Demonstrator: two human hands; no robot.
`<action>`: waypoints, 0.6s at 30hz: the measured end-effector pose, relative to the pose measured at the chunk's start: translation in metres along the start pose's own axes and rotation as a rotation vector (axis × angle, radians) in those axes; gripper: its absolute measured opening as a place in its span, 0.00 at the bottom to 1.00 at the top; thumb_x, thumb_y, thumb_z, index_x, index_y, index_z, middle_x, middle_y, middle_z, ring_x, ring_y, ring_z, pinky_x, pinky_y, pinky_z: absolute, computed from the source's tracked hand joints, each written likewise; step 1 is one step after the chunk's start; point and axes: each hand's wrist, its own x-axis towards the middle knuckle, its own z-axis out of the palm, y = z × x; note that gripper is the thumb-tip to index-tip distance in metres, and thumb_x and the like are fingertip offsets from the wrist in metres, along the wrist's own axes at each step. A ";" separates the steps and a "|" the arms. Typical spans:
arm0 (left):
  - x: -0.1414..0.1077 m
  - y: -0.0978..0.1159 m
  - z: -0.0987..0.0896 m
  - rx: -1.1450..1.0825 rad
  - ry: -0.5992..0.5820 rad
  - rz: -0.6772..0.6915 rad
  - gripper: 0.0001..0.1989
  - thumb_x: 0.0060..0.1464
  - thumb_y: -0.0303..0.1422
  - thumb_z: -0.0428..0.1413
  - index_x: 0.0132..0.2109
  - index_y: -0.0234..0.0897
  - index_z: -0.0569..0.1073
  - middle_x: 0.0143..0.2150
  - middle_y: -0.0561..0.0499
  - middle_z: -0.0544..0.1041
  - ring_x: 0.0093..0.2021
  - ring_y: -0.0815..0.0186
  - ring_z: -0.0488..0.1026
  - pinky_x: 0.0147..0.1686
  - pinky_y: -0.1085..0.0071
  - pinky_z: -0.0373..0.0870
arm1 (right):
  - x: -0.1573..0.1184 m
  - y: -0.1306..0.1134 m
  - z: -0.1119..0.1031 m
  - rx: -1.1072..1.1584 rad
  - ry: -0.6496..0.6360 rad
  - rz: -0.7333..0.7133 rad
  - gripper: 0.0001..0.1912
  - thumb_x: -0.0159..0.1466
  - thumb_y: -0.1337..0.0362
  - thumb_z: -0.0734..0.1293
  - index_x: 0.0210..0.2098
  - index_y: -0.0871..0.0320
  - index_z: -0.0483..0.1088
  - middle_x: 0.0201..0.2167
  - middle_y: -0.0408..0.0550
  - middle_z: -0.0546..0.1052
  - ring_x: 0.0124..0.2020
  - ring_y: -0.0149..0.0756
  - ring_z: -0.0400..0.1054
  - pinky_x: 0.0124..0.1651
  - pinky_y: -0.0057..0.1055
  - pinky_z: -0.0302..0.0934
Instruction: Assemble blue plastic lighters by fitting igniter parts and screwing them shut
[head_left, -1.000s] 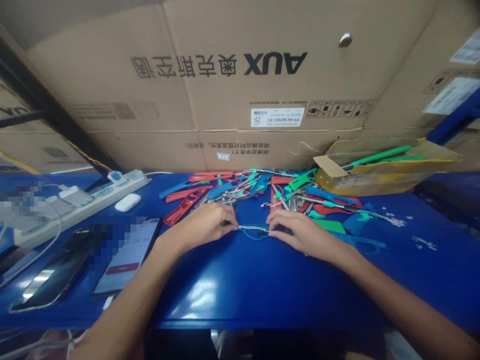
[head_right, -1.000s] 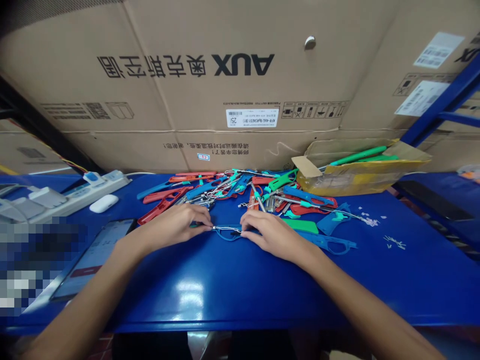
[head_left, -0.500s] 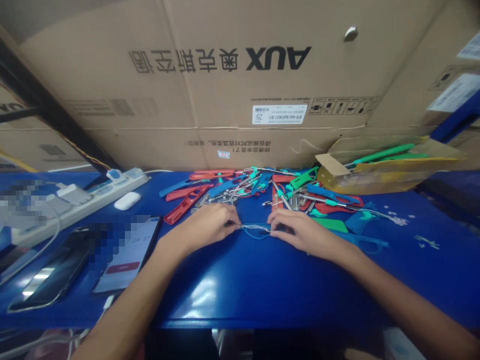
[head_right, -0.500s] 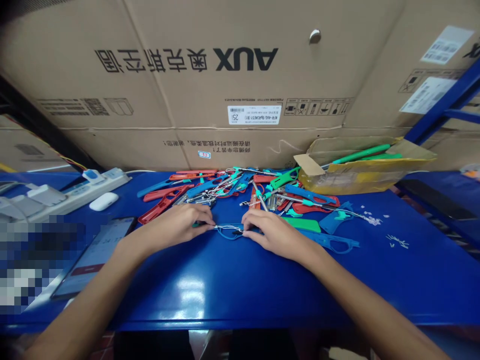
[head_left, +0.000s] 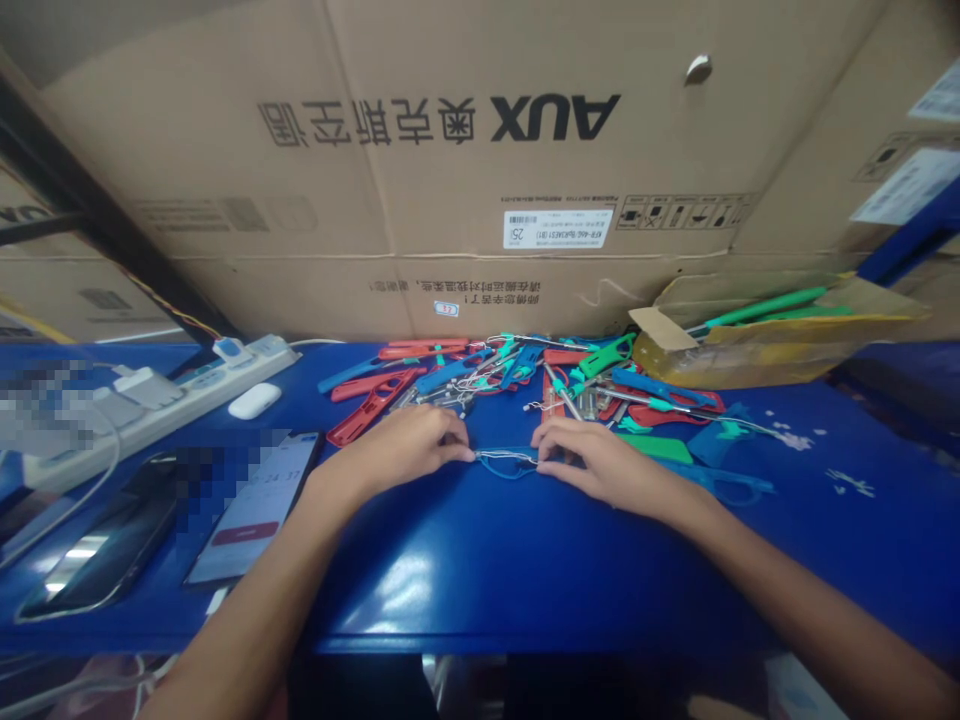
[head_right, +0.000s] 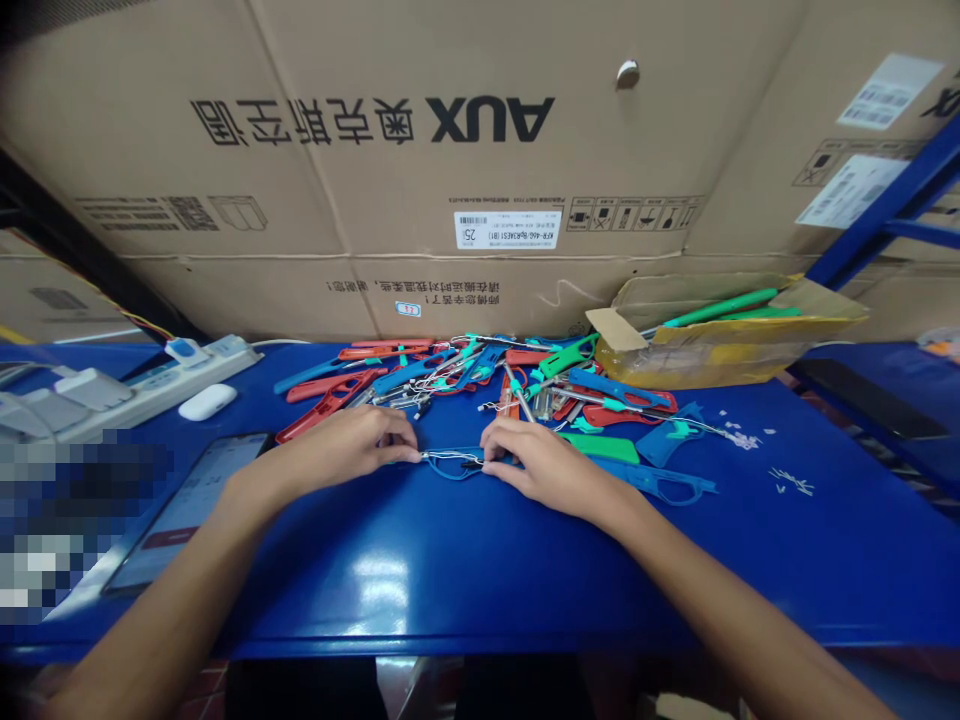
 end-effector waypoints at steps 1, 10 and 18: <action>0.000 0.000 0.000 -0.007 -0.007 -0.002 0.10 0.63 0.39 0.58 0.41 0.40 0.81 0.40 0.51 0.82 0.39 0.63 0.77 0.39 0.71 0.66 | 0.000 0.000 0.000 0.004 -0.003 0.005 0.04 0.69 0.63 0.66 0.37 0.56 0.70 0.47 0.48 0.76 0.40 0.34 0.73 0.46 0.32 0.66; 0.002 -0.006 0.004 -0.117 0.003 0.143 0.09 0.66 0.35 0.54 0.45 0.39 0.79 0.44 0.49 0.80 0.44 0.63 0.76 0.45 0.70 0.67 | 0.000 0.001 -0.001 0.038 0.003 -0.003 0.04 0.69 0.64 0.66 0.37 0.56 0.70 0.45 0.48 0.75 0.38 0.33 0.71 0.44 0.31 0.66; 0.003 -0.003 0.003 -0.129 -0.001 0.126 0.09 0.65 0.34 0.55 0.44 0.37 0.79 0.43 0.48 0.81 0.42 0.63 0.76 0.44 0.68 0.69 | 0.001 -0.003 -0.006 0.021 -0.012 -0.008 0.06 0.72 0.62 0.64 0.40 0.56 0.71 0.46 0.49 0.76 0.46 0.37 0.72 0.50 0.35 0.65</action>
